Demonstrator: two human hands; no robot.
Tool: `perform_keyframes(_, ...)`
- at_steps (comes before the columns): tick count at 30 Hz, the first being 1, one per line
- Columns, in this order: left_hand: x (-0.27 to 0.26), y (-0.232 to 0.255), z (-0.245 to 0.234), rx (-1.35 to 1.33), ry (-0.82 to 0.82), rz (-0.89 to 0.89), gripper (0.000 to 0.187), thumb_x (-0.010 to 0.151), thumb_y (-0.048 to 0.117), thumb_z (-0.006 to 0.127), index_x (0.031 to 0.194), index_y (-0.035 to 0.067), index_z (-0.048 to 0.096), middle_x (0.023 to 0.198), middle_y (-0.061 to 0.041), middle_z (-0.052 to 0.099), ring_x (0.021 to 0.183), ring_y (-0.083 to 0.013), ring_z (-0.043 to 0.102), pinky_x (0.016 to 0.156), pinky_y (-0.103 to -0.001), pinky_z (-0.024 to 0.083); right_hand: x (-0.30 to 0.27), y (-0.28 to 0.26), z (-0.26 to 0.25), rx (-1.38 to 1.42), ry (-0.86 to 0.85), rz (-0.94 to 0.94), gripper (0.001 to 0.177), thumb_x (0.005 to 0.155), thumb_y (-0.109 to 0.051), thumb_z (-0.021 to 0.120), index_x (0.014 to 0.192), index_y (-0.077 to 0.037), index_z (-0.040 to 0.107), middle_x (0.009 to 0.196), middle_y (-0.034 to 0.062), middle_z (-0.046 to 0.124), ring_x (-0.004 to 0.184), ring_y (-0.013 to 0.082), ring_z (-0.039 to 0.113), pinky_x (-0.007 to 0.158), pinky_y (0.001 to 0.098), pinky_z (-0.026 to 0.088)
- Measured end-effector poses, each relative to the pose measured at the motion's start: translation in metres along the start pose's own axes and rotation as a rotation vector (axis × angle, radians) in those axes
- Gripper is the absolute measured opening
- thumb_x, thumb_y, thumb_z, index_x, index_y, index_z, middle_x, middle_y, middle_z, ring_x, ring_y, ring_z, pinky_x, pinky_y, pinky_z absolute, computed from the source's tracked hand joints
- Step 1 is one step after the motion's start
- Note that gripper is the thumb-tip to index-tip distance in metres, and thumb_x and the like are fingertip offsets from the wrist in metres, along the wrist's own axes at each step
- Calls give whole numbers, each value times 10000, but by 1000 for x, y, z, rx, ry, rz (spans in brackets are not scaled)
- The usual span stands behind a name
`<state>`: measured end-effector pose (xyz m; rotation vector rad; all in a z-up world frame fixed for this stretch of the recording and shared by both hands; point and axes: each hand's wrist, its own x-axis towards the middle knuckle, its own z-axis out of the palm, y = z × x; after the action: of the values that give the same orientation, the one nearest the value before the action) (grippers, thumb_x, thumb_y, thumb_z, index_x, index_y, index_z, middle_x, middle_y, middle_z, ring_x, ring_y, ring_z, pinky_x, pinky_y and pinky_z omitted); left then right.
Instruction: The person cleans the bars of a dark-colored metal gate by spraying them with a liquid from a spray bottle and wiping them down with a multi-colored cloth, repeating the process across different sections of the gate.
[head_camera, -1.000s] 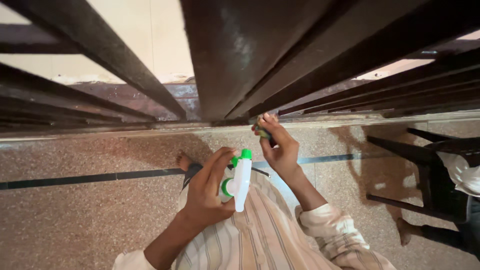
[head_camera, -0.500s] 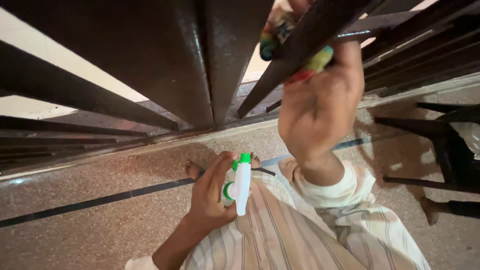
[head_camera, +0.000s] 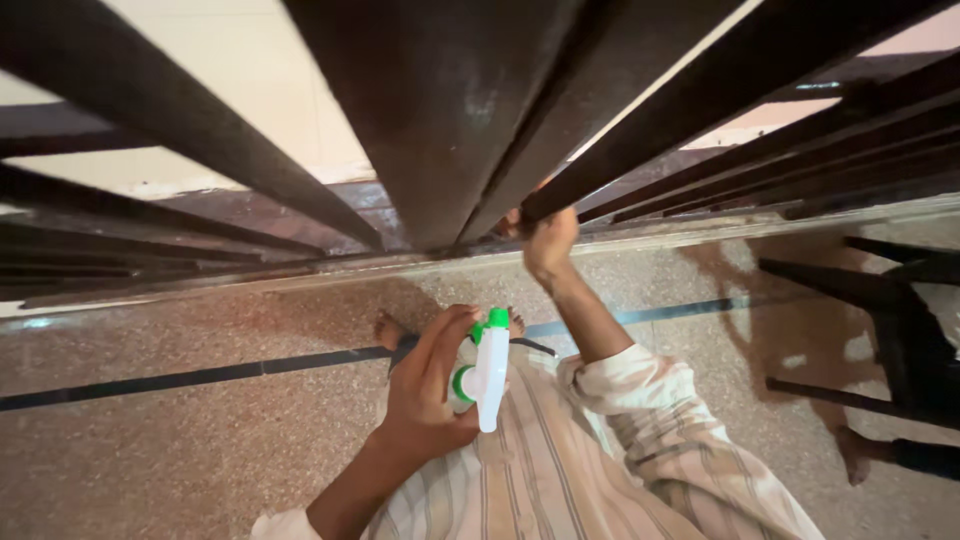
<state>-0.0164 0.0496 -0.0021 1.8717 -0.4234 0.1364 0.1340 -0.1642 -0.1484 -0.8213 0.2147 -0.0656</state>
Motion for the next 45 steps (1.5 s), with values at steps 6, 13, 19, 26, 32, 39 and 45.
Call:
perform_keyframes(6, -6, -1, -1, 66, 15, 70, 688, 744, 141, 820, 1347, -53, 552, 1366, -262, 601, 1180, -399, 692, 976, -411, 584, -21, -147, 117, -428, -523, -339, 538, 1112, -508, 307, 884, -79, 536, 633, 70, 460, 419, 204, 464, 408, 350, 401)
perform_keyframes(13, -6, 0, 5, 42, 5, 106, 693, 744, 138, 812, 1344, -74, 539, 1370, -269, 591, 1176, -407, 686, 970, -408, 583, -23, -202, 174, -6, -386, 32, 556, 1064, -504, 323, 825, -54, 546, 612, 59, 430, 427, 144, 393, 379, 273, 297)
perform_keyframes(19, -5, 2, 6, 55, 4, 85, 695, 741, 138, 822, 1344, -68, 543, 1368, -253, 598, 1169, -399, 688, 981, -402, 574, 4, -104, 57, -199, -127, 129, 612, 1031, -592, 382, 678, -121, 550, 503, 64, 436, 422, 266, 416, 473, 395, 395)
perform_keyframes(26, -6, -1, 1, 74, 27, 44, 675, 751, 134, 815, 1343, -52, 550, 1366, -240, 608, 1152, -391, 701, 958, -390, 589, 30, 29, -66, -218, -57, -9, 411, 1084, -376, 474, 800, -80, 506, 636, 86, 510, 555, 251, 515, 526, 385, 434)
perform_keyframes(32, -2, 2, -2, 81, 0, 73, 689, 734, 136, 807, 1339, -63, 545, 1372, -247, 599, 1144, -391, 698, 958, -399, 582, 4, -6, -8, -369, -53, 4, 276, 1073, -245, 405, 933, -45, 534, 700, 132, 582, 615, 272, 591, 573, 408, 524)
perform_keyframes(39, 4, 4, 3, 62, -74, 101, 746, 695, 148, 821, 1363, -49, 552, 1393, -252, 593, 1203, -407, 677, 994, -421, 565, -26, -159, 137, -282, -498, -198, 490, 1153, -483, 297, 935, -86, 483, 654, 45, 459, 502, 171, 450, 486, 323, 417)
perform_keyframes(45, 3, 9, 11, 32, -78, 108, 760, 699, 159, 829, 1377, -38, 549, 1402, -245, 585, 1208, -403, 672, 993, -410, 561, -22, -137, 135, -177, -383, -150, 503, 1121, -536, 317, 877, -120, 460, 565, -6, 363, 430, 116, 332, 415, 262, 296)
